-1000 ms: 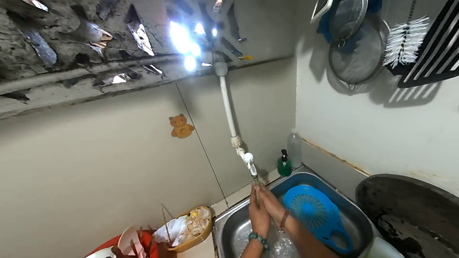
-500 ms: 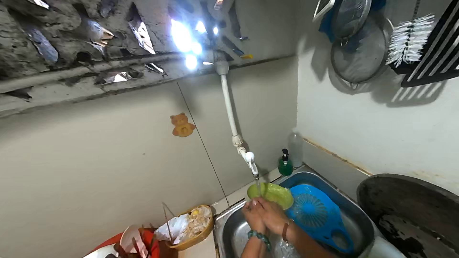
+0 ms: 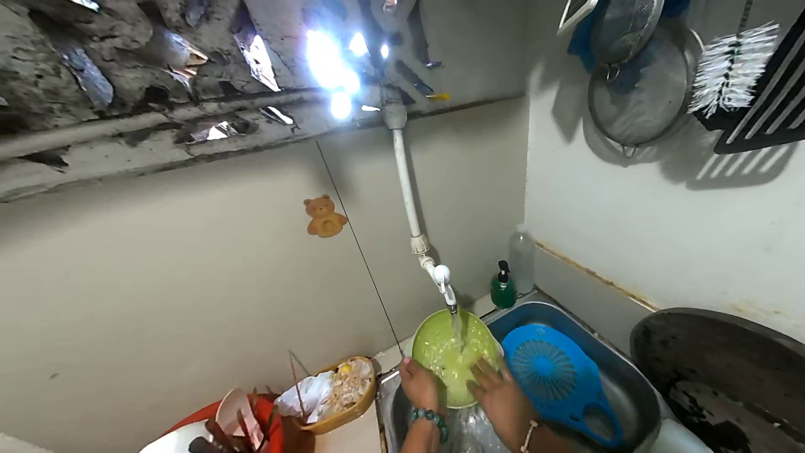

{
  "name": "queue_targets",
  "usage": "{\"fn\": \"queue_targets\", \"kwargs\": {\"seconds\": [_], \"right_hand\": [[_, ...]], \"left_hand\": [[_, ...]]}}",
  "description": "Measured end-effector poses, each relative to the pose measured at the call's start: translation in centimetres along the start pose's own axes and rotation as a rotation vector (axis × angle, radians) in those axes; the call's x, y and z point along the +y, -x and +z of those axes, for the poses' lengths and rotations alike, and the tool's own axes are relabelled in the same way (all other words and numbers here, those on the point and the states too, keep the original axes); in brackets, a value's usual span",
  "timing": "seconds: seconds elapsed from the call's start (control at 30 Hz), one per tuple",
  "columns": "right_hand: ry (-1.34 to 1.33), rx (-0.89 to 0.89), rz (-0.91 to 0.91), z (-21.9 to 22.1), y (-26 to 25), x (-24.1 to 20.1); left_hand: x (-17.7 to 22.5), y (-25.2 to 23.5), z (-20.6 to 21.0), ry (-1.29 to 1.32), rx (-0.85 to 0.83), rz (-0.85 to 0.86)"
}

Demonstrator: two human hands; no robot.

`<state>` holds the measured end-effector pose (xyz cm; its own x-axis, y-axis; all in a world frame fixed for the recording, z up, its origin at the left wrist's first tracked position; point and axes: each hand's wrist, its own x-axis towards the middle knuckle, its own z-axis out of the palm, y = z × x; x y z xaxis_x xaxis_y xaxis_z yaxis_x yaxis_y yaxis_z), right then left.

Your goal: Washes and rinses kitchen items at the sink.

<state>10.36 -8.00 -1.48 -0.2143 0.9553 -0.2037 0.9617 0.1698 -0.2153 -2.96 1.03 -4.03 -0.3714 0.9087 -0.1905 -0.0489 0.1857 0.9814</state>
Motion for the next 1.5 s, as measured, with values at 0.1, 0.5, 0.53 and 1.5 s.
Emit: {"fn": "queue_targets", "kwargs": {"seconds": [0.1,0.5,0.53,1.5], "right_hand": [[-0.094,-0.070,-0.039,0.9,0.0,-0.1],[-0.637,0.092,0.092,0.4,0.7,-1.9],[-0.713,0.129,0.107,0.0,0.7,-1.8],[-1.288,0.344,0.284,-10.2,-5.1,0.8]], "left_hand": [[0.1,0.8,0.1,0.019,-0.032,0.003],[4.6,3.1,3.7,-0.144,-0.547,0.206],[4.6,2.9,4.0,-0.124,-0.587,0.197],[27.2,1.2,-1.2,-1.137,-0.813,0.602]]}}
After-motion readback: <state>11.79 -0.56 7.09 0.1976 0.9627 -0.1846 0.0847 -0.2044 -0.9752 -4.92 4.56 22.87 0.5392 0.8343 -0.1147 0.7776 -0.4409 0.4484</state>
